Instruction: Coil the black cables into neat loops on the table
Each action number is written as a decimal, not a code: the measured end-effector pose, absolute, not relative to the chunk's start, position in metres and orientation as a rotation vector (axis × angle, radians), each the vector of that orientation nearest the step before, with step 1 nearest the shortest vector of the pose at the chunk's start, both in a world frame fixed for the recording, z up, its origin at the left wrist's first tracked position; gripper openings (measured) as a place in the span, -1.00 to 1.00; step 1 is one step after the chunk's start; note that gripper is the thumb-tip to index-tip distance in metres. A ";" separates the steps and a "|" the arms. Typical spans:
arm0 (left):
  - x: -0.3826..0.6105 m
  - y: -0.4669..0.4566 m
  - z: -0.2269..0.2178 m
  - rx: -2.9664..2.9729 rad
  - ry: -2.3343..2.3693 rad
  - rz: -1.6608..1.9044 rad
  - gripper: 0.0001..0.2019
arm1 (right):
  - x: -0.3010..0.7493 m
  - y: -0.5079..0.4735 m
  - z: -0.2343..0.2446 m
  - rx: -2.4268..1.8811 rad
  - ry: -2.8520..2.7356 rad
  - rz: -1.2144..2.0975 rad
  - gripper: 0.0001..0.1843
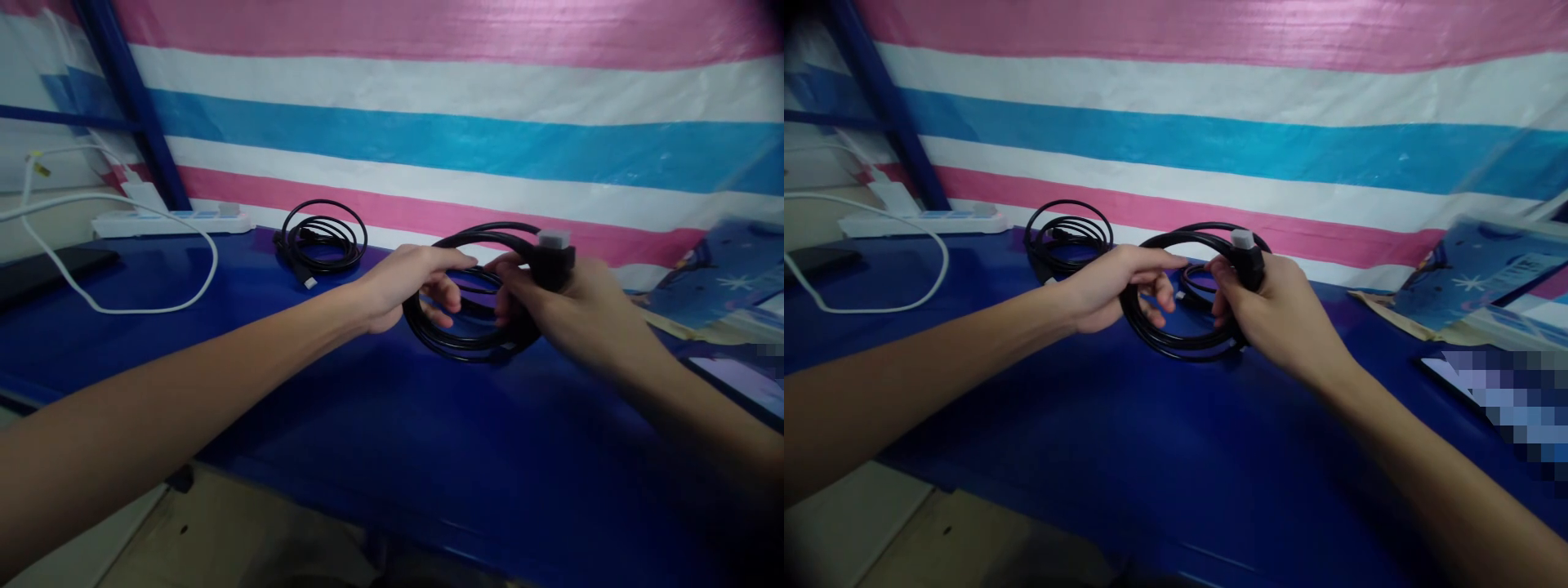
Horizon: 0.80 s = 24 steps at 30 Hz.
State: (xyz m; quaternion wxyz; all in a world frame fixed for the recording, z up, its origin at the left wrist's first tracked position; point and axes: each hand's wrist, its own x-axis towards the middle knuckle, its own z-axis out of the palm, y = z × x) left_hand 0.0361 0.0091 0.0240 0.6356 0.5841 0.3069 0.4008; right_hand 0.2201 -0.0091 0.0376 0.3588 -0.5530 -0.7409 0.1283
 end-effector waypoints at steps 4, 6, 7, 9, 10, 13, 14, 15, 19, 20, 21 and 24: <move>0.037 0.010 0.022 1.336 0.617 0.985 -0.63 | 0.225 -0.003 0.036 -1.506 -1.984 0.177 -0.55; 0.037 0.010 0.022 1.366 0.589 0.948 -0.64 | 0.226 0.001 0.033 -1.522 -2.028 0.090 -0.63; 0.037 0.009 0.022 1.375 0.593 0.908 -0.63 | 0.226 0.002 0.031 -1.534 -2.054 0.041 -0.67; 0.036 0.008 0.023 1.369 0.623 0.840 -0.59 | 0.226 0.005 0.028 -1.560 -2.099 -0.056 -0.74; 0.036 0.007 0.023 1.358 0.637 0.826 -0.58 | 0.226 0.006 0.027 -1.568 -2.112 -0.098 -0.74; 0.038 0.003 0.026 1.318 0.640 0.842 -0.63 | 0.227 0.008 0.025 -1.591 -2.090 -0.211 -0.69; 0.039 0.002 0.027 1.310 0.637 0.855 -0.65 | 0.228 0.009 0.024 -1.601 -2.069 -0.257 -0.67; 0.040 0.001 0.027 1.300 0.637 0.871 -0.68 | 0.229 0.009 0.024 -1.607 -2.048 -0.304 -0.65; 0.045 0.000 0.027 1.232 0.683 0.950 -0.74 | 0.231 0.009 0.023 -1.515 -2.002 -0.562 -0.67; 0.045 0.001 0.026 1.215 0.695 0.966 -0.74 | 0.232 0.008 0.023 -1.438 -1.994 -0.645 -0.68; 0.045 0.003 0.025 1.204 0.704 0.977 -0.74 | 0.232 0.008 0.022 -1.344 -1.986 -0.722 -0.69; 0.043 0.006 0.025 1.196 0.718 0.947 -0.71 | 0.232 0.010 0.019 -1.094 -1.970 -0.827 -0.69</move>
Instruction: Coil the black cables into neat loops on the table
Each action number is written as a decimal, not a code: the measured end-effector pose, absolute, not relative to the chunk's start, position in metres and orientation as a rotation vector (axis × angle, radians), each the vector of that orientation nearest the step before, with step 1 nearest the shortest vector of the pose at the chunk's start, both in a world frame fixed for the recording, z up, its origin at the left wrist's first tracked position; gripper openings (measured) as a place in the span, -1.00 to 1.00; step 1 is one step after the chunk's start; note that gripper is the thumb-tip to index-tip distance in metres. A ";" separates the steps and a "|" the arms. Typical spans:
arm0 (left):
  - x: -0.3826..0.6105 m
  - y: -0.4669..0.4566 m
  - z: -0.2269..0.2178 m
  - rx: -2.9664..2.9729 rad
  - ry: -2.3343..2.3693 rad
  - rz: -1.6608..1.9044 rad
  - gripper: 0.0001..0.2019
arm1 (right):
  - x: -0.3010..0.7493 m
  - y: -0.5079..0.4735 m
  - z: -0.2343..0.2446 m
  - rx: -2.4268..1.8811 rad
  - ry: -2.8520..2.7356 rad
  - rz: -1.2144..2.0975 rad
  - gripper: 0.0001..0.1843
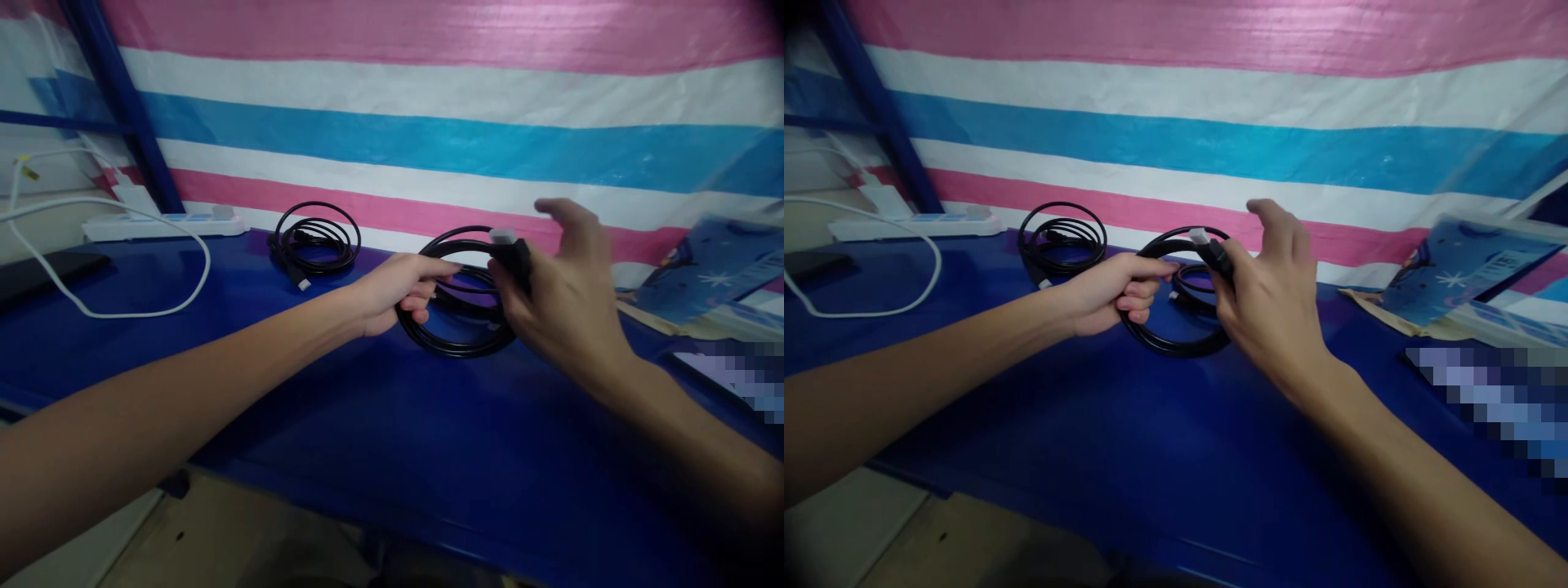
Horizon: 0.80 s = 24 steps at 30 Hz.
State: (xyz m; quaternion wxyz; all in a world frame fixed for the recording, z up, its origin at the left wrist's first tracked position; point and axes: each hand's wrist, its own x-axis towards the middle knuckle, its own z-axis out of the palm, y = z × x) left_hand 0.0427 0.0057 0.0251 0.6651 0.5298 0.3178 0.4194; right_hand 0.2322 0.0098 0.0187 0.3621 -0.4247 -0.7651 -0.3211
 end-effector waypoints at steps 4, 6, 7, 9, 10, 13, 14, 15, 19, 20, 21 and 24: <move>0.040 0.005 0.029 1.237 0.733 0.852 -0.69 | 0.232 0.013 0.013 -1.082 -2.033 -0.711 -0.70; 0.039 0.003 0.031 1.283 0.744 0.847 -0.74 | 0.231 0.014 0.013 -1.099 -2.080 -0.645 -0.71; 0.040 0.001 0.032 1.305 0.756 0.855 -0.75 | 0.231 0.014 0.013 -1.100 -2.099 -0.615 -0.72; 0.040 -0.001 0.032 1.339 0.787 0.887 -0.76 | 0.230 0.013 0.016 -1.098 -2.100 -0.570 -0.74; 0.041 -0.002 0.032 1.350 0.795 0.908 -0.76 | 0.230 0.012 0.017 -1.099 -2.079 -0.557 -0.75; 0.043 -0.004 0.033 1.377 0.770 1.001 -0.76 | 0.230 0.007 0.022 -1.119 -1.985 -0.536 -0.76; 0.044 -0.006 0.034 1.382 0.752 1.051 -0.77 | 0.229 0.005 0.023 -1.134 -1.948 -0.531 -0.74; 0.045 -0.007 0.035 1.385 0.734 1.102 -0.77 | 0.228 0.002 0.024 -1.151 -1.909 -0.526 -0.72; 0.048 -0.015 0.041 1.389 0.673 1.235 -0.76 | 0.222 -0.009 0.033 -1.133 -1.783 -0.325 -0.63; 0.049 -0.016 0.042 1.385 0.659 1.245 -0.76 | 0.220 -0.011 0.036 -1.120 -1.765 -0.174 -0.68; 0.049 -0.017 0.042 1.377 0.643 1.251 -0.76 | 0.218 -0.014 0.038 -1.112 -1.744 0.013 -0.77; 0.049 -0.019 0.043 1.344 0.587 1.235 -0.74 | 0.214 -0.018 0.043 -1.066 -1.627 0.576 -0.87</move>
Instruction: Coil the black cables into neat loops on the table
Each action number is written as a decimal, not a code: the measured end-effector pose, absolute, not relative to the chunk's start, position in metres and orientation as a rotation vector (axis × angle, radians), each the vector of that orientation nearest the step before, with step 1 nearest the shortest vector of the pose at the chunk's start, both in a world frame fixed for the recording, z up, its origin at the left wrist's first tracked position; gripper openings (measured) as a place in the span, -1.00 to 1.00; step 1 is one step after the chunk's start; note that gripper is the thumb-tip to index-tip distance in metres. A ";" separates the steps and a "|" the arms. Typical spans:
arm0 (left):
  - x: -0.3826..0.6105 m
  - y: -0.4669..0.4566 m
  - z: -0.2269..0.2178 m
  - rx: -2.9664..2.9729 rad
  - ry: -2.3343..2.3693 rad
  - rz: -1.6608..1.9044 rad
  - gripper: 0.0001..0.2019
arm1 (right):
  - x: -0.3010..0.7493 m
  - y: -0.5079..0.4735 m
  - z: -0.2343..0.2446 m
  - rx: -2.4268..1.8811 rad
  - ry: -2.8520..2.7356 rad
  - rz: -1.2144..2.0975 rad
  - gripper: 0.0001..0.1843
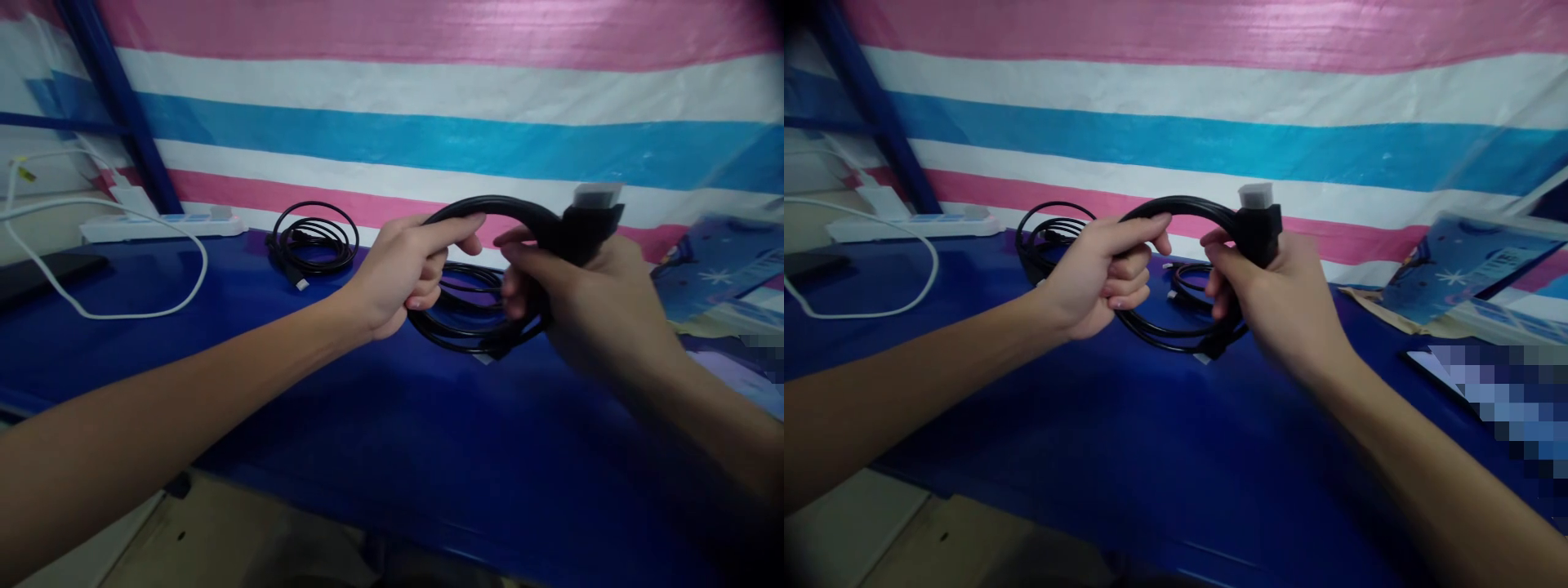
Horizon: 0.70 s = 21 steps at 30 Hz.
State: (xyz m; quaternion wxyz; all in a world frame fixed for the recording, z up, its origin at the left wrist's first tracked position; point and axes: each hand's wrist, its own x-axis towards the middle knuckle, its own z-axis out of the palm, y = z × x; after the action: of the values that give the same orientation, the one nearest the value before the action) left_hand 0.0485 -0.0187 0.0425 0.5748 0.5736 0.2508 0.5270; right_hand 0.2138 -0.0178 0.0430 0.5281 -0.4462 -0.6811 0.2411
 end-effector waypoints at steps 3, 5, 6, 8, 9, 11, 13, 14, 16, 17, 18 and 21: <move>0.047 -0.019 0.043 1.308 0.567 1.150 -0.72 | 0.212 -0.018 0.041 -0.972 -1.524 0.846 -0.81; 0.046 -0.018 0.044 1.297 0.562 1.074 -0.73 | 0.211 -0.017 0.039 -0.973 -1.475 0.903 -0.83; 0.046 -0.018 0.044 1.297 0.550 1.047 -0.75 | 0.210 -0.016 0.039 -0.991 -1.448 0.918 -0.84; 0.048 -0.018 0.044 1.284 0.515 1.033 -0.79 | 0.209 -0.016 0.040 -1.020 -1.354 0.955 -0.88; 0.049 -0.018 0.043 1.269 0.490 1.046 -0.80 | 0.208 -0.016 0.042 -1.027 -1.280 0.980 -0.89; 0.054 -0.020 0.040 1.233 0.428 1.077 -0.84 | 0.207 -0.016 0.044 -1.014 -1.120 1.030 -0.88; 0.059 -0.023 0.036 1.203 0.395 1.096 -0.88 | 0.207 -0.015 0.042 -1.013 -1.025 1.089 -0.86; 0.061 -0.024 0.034 1.194 0.405 1.104 -0.89 | 0.207 -0.014 0.039 -1.021 -1.013 1.118 -0.86; 0.064 -0.025 0.032 1.187 0.492 1.124 -0.88 | 0.206 -0.010 0.029 -1.065 -1.057 1.145 -0.88; 0.063 -0.023 0.034 1.184 0.560 1.143 -0.85 | 0.204 -0.007 0.024 -1.089 -1.084 1.137 -0.89; 0.060 -0.020 0.037 1.185 0.628 1.164 -0.84 | 0.201 -0.003 0.020 -1.118 -1.128 1.106 -0.89; 0.042 -0.001 0.056 1.178 0.805 1.229 -0.82 | 0.183 0.015 0.015 -1.133 -1.210 1.029 -0.91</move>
State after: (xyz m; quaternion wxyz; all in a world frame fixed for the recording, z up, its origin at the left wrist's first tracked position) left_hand 0.0415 -0.0011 0.0558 0.5884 0.5059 0.3454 0.5277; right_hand 0.1828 0.0152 0.0146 0.5608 -0.4806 -0.5135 0.4367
